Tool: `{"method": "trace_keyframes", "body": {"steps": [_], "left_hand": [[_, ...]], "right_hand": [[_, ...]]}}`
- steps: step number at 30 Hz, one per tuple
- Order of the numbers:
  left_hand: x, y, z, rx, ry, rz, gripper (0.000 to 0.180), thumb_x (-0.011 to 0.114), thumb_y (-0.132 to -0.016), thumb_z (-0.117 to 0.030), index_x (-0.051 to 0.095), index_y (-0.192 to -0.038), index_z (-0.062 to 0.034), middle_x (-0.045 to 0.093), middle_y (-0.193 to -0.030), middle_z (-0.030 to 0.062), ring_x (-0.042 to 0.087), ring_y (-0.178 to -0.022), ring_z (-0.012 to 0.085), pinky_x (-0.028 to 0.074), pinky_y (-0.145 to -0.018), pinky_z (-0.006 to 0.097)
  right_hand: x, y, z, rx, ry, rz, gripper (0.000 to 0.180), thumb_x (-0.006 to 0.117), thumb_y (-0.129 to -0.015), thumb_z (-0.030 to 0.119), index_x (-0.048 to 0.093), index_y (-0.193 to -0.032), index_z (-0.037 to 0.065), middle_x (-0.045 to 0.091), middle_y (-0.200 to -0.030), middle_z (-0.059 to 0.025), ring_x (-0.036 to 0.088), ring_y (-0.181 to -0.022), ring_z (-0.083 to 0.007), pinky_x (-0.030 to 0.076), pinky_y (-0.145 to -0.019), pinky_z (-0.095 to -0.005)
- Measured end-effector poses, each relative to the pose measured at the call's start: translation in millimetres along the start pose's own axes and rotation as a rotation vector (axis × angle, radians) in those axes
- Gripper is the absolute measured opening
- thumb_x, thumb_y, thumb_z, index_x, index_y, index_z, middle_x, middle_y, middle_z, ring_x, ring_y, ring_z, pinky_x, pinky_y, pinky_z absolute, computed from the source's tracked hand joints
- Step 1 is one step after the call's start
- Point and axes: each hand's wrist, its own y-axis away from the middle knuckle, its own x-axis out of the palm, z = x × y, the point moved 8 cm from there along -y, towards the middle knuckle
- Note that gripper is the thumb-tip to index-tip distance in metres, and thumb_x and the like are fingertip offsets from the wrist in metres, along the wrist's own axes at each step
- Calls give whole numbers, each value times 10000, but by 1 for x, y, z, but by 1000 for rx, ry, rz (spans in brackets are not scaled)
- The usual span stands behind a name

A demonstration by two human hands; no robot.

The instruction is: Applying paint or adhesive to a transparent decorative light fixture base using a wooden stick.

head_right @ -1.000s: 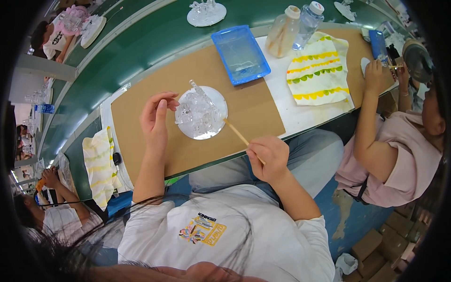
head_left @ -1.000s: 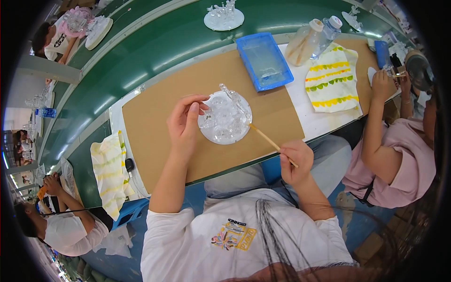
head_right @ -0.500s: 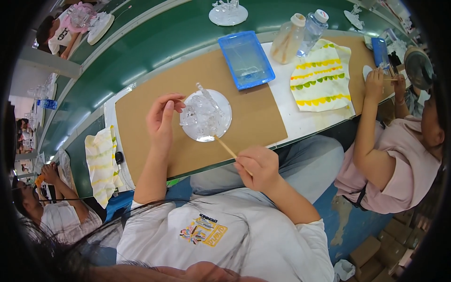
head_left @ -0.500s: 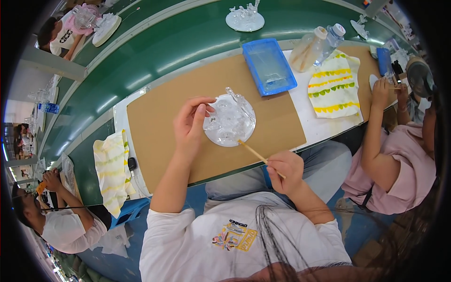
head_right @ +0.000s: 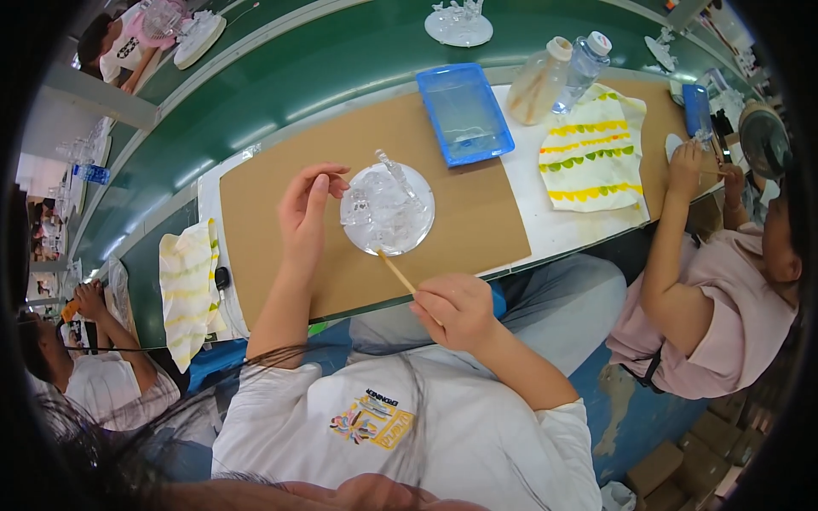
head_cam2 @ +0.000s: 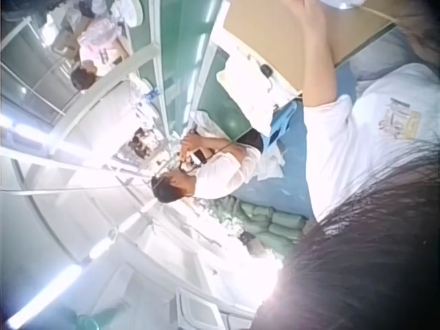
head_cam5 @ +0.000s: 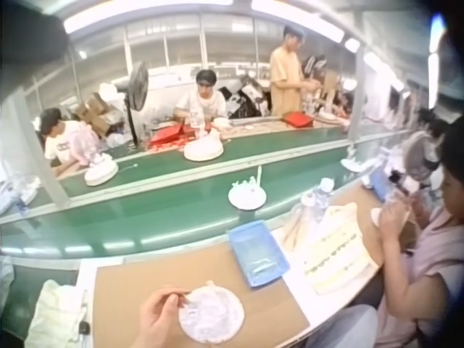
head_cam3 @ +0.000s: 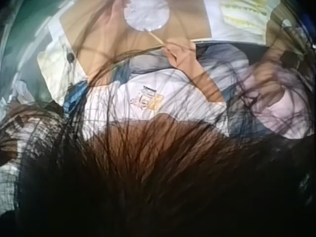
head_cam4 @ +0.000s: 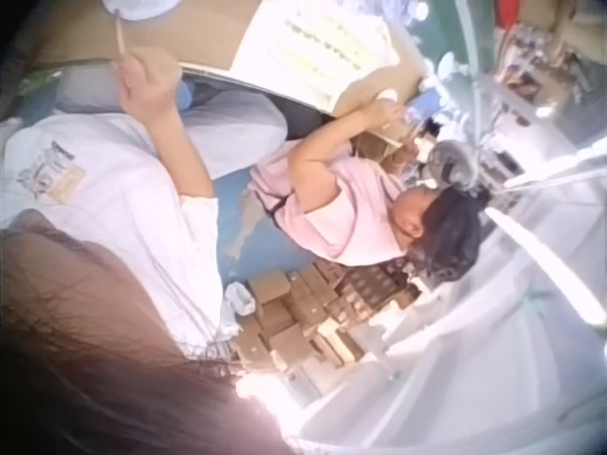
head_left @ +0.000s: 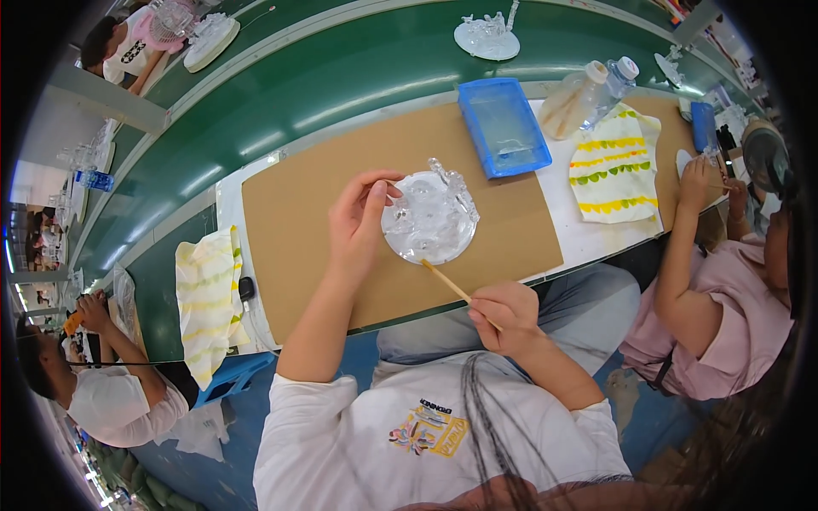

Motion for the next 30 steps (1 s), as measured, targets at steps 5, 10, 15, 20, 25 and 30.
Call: {"method": "trace_keyframes", "body": {"steps": [5, 10, 15, 20, 25, 30], "left_hand": [[-2, 0, -2, 16, 10, -1, 186, 481, -968, -70, 606, -1061, 31, 633, -1043, 92, 586, -877, 134, 458, -770, 260], [0, 1, -7, 42, -22, 0, 200, 464, -975, -91, 605, -1060, 23, 641, -1025, 105, 586, -855, 138, 465, -787, 272], [2, -2, -12, 55, -57, 61, 215, 478, -964, -94, 595, -1105, 19, 641, -1063, 107, 595, -943, 167, 462, -840, 297], [32, -2, -43, 177, -336, 295, 335, 535, -921, -91, 535, -1245, -6, 613, -1205, 102, 548, -1145, 214, 412, -975, 354], [60, -6, -48, 198, -385, 460, 405, 596, -857, -21, 548, -1257, -67, 575, -1284, 91, 513, -1208, 249, 370, -1046, 374], [71, -28, -38, 218, -377, 622, 265, 601, -820, 69, 656, -1052, -47, 624, -1140, 93, 598, -1059, 248, 484, -901, 338]], "right_hand": [[-2, -2, 2, -6, -4, -10, 122, 650, -758, 16, 583, -853, 50, 629, -794, -97, 592, -610, -259, 476, -536, -343], [-14, 7, -6, 118, 14, -60, 78, 640, -791, 34, 581, -842, 42, 630, -788, -106, 596, -629, -273, 478, -552, -339], [-9, 0, -7, 97, 31, -49, 44, 607, -823, 15, 576, -851, 30, 627, -776, -122, 591, -633, -265, 474, -569, -327], [-51, 20, -27, 262, 34, -167, 25, 540, -893, 19, 549, -870, 18, 602, -769, -105, 550, -637, -189, 443, -596, -279], [-86, 25, -26, 357, -152, -373, 86, 455, -964, 75, 488, -912, 15, 552, -785, -86, 478, -662, -106, 388, -608, -220], [-111, 34, -37, 459, -200, -530, 84, 453, -974, 90, 478, -922, 29, 550, -815, -82, 470, -664, -85, 381, -604, -203]]}}
